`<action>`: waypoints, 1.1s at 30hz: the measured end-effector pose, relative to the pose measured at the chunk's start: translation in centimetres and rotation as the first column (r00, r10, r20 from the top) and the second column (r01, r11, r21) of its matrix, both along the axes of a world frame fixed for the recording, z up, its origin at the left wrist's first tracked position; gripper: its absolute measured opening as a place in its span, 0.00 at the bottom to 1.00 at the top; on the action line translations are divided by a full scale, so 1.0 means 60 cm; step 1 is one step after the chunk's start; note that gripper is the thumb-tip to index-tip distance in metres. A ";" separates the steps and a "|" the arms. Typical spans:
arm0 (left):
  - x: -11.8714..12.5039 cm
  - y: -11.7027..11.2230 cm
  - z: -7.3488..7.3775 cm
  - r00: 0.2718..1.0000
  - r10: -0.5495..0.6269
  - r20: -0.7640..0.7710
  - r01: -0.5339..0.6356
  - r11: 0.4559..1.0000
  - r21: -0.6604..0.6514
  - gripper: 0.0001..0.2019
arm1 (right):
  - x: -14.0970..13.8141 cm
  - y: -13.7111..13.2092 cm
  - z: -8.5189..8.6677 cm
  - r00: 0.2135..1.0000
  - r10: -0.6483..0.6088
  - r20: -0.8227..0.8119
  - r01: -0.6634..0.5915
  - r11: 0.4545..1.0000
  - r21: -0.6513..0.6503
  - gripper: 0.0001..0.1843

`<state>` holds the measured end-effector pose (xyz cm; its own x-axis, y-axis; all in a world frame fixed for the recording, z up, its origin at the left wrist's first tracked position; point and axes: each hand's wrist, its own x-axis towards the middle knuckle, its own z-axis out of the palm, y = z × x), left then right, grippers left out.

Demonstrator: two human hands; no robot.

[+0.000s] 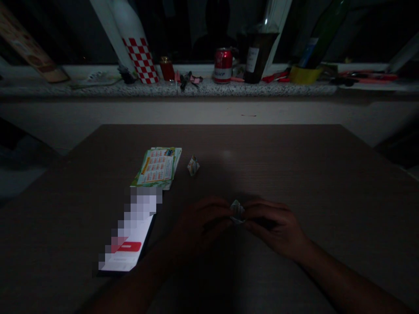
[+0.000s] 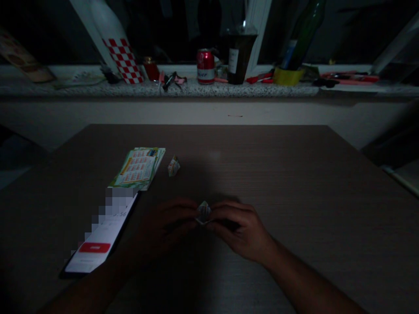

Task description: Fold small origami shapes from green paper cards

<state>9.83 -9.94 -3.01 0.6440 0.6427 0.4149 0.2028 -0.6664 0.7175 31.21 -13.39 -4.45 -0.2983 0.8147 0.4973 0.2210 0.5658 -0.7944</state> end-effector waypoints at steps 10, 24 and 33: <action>0.018 -0.017 -0.008 0.946 0.286 0.151 -0.186 0.864 -0.468 0.01 | -0.012 -0.004 -0.011 0.959 -0.247 -0.136 0.216 0.954 -0.209 0.06; 0.026 -0.014 -0.002 0.975 0.222 0.032 -0.171 0.829 -0.533 0.07 | -0.020 -0.008 -0.006 0.968 -0.253 -0.011 0.246 0.950 -0.192 0.09; 0.030 -0.016 -0.009 0.922 0.364 0.128 -0.166 0.673 -0.721 0.08 | -0.023 -0.005 -0.013 0.974 -0.220 -0.059 0.184 0.913 -0.364 0.04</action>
